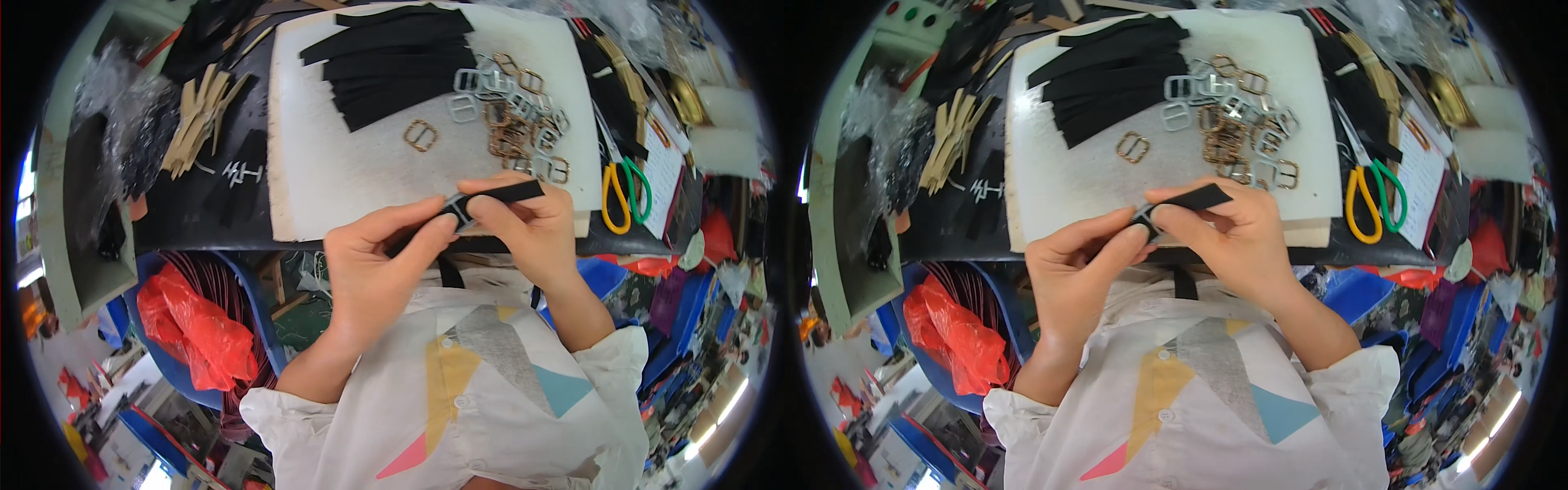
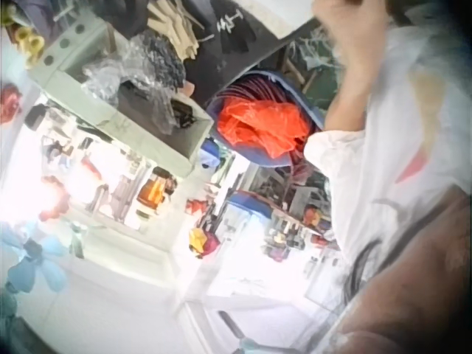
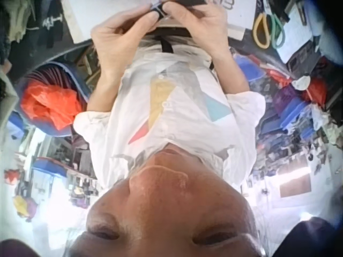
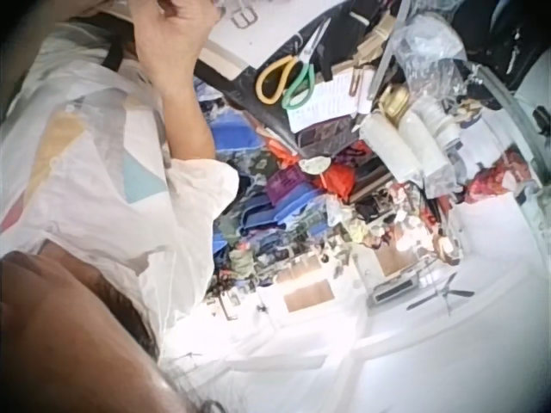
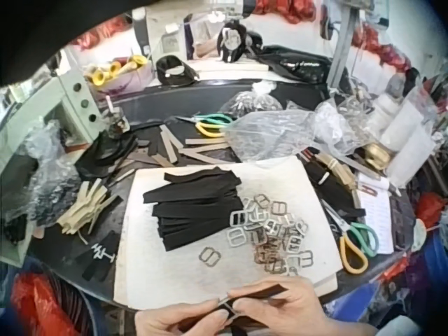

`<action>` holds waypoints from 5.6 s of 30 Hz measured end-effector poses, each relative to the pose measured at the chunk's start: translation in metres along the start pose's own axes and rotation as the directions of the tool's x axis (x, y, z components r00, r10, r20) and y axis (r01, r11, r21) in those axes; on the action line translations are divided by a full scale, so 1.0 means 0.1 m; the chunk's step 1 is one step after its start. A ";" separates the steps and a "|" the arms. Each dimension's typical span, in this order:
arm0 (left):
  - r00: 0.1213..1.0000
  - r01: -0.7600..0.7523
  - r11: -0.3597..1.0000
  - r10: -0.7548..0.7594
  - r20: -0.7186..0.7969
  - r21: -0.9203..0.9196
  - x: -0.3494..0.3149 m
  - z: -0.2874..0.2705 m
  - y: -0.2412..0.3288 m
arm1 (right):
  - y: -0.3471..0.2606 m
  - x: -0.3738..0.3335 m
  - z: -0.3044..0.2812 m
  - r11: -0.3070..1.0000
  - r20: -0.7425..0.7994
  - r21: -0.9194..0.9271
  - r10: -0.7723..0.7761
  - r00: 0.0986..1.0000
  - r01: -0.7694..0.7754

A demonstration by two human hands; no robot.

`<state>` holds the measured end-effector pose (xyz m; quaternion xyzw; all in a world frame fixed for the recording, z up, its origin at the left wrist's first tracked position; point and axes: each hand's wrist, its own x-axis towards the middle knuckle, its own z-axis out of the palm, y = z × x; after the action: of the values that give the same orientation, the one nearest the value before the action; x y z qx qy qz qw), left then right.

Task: Manually attaching metal buckles to black synthetic shoe straps.

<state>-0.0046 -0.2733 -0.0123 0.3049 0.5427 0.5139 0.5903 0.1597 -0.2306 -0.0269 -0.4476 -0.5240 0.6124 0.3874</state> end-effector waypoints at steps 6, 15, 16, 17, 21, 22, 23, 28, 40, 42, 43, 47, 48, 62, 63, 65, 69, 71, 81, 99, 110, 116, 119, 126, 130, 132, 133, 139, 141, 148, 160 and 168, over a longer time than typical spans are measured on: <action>0.999 -0.042 0.995 0.044 -0.023 0.095 -0.04 -0.07 -0.03 | 0.07 -0.03 0.12 1.000 -0.060 0.005 -0.015 0.998 0.015; 0.516 -0.054 0.406 0.794 -0.323 0.912 0.54 -1.41 -0.18 | -0.02 0.22 0.04 0.774 0.056 -0.544 -0.351 0.935 0.323; 0.476 0.016 0.175 0.865 -0.161 0.984 0.59 -1.49 -0.19 | -0.04 0.28 0.03 0.724 0.080 -0.580 -0.406 0.910 0.374; 0.522 0.010 0.151 0.842 -0.134 0.988 0.59 -1.55 -0.21 | -0.05 0.35 0.02 0.670 0.108 -0.612 -0.456 0.883 0.421; 0.538 0.122 0.191 0.812 -0.227 0.974 0.57 -1.50 -0.27 | -0.04 0.76 0.03 0.364 0.261 -0.740 -0.620 0.740 0.565; 0.524 0.102 0.180 0.826 -0.207 0.978 0.58 -1.50 -0.26 | -0.06 0.87 0.08 0.339 0.255 -0.756 -0.636 0.728 0.560; 0.507 0.085 0.169 0.841 -0.189 0.982 0.57 -1.49 -0.24 | -0.06 0.97 0.13 0.314 0.252 -0.769 -0.652 0.715 0.557; 0.445 -0.097 0.082 0.895 -0.030 0.992 0.52 -1.17 -0.08 | -0.04 1.36 0.21 0.280 0.295 -0.788 -0.609 0.736 0.548; 0.630 -0.574 0.440 0.776 0.029 0.690 0.67 -0.46 0.03 | -0.07 1.35 0.30 0.312 0.273 -0.816 -0.533 0.801 0.486; 0.636 -0.586 0.449 0.771 0.039 0.675 0.68 -0.44 0.02 | -0.06 1.33 0.35 0.407 0.224 -0.797 -0.487 0.844 0.446; 0.643 -0.589 0.454 0.765 0.047 0.668 0.67 -0.45 0.01 | -0.07 1.33 0.36 0.397 0.235 -0.794 -0.497 0.835 0.460; 0.734 -0.535 0.696 0.664 -0.143 0.479 0.57 -0.43 0.08 | -0.26 1.25 0.47 0.359 0.297 -0.733 -0.596 0.746 0.578; 0.765 -0.496 0.787 0.596 -0.244 0.366 0.54 -0.41 0.11 | -0.34 1.19 0.50 0.345 0.321 -0.699 -0.631 0.706 0.627; 0.989 0.133 0.954 -0.110 0.099 -0.270 0.20 -0.20 0.08 | -0.21 0.12 0.01 0.880 0.526 -0.186 -0.287 0.801 0.437; 0.985 0.167 0.941 -0.142 0.101 -0.296 0.21 -0.18 0.04 | -0.14 0.09 -0.03 0.932 0.480 -0.127 -0.242 0.843 0.340; 0.972 0.230 0.897 -0.193 0.134 -0.377 0.22 -0.16 -0.01 | -0.03 0.00 -0.11 0.989 0.397 0.013 -0.138 0.907 0.145; 0.960 0.260 0.934 -0.223 0.167 -0.247 0.23 -0.08 -0.05 | -0.04 -0.16 -0.14 0.999 0.290 0.035 0.000 0.957 -0.010; 0.945 0.299 0.941 -0.269 0.184 -0.161 0.19 -0.03 -0.10 | 0.00 -0.12 -0.22 0.988 0.391 0.025 -0.150 0.908 0.153; 0.986 0.146 0.987 -0.140 0.095 -0.065 0.17 0.12 -0.11 | 0.06 -0.27 -0.11 0.978 0.008 0.162 0.132 0.991 -0.132; 0.819 -0.449 0.444 0.551 0.160 0.775 0.56 0.02 -0.17 | 0.13 -0.31 -0.25 0.998 -0.182 -0.021 -0.060 0.981 0.057; 0.924 -0.328 0.779 0.382 0.010 0.534 0.59 0.12 -0.19 | 0.09 -0.17 -0.20 0.849 -0.195 -0.421 -0.428 0.882 0.319; 0.982 -0.166 0.985 0.169 -0.084 0.038 0.32 0.32 -0.09 | 0.13 -0.11 -0.14 0.822 -0.230 -0.437 -0.494 0.839 0.364; 0.965 -0.249 0.967 0.252 -0.067 0.049 0.27 0.30 -0.14 | 0.11 -0.12 -0.12 0.849 -0.256 -0.378 -0.479 0.840 0.369; 0.906 -0.403 0.882 0.422 -0.030 0.244 0.22 0.26 -0.18 | 0.12 -0.19 -0.01 0.880 -0.224 -0.320 -0.431 0.874 0.352; 0.850 -0.486 0.787 0.527 -0.006 0.379 0.19 0.23 -0.20 | 0.04 -0.18 0.00 0.890 -0.221 -0.319 -0.404 0.887 0.326; 0.804 -0.530 0.690 0.594 0.034 0.493 0.15 0.22 -0.19 | 0.03 -0.16 -0.03 0.876 -0.209 -0.352 -0.417 0.885 0.330; 0.771 -0.558 0.614 0.633 0.075 0.557 0.12 0.22 -0.17 | 0.03 -0.16 -0.04 0.868 -0.205 -0.370 -0.423 0.883 0.331; 0.562 -0.699 0.318 0.798 0.217 0.641 0.16 0.25 -0.26 | 0.00 -0.12 -0.08 0.748 -0.061 -0.485 -0.545 0.836 0.453; 0.562 -0.701 0.313 0.796 0.226 0.640 0.16 0.24 -0.26 | 0.02 -0.11 -0.07 0.766 -0.089 -0.475 -0.532 0.842 0.433; 0.593 -0.697 0.333 0.766 0.248 0.635 0.13 0.21 -0.22 | 0.02 -0.12 -0.10 0.806 -0.044 -0.405 -0.489 0.871 0.432; 0.959 -0.255 0.953 0.228 0.169 0.163 0.18 0.04 -0.03 | 0.06 -0.14 -0.18 0.981 -0.054 -0.060 -0.186 0.981 0.183; 0.977 -0.168 0.973 0.144 0.159 0.155 0.13 0.04 -0.01 | 0.07 -0.17 -0.17 0.996 -0.016 0.066 -0.067 0.998 0.068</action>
<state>-0.0014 -0.2610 -0.0166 0.4324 0.5134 0.4873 0.5586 0.1809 -0.2422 -0.0323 -0.4205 -0.5158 0.6129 0.4261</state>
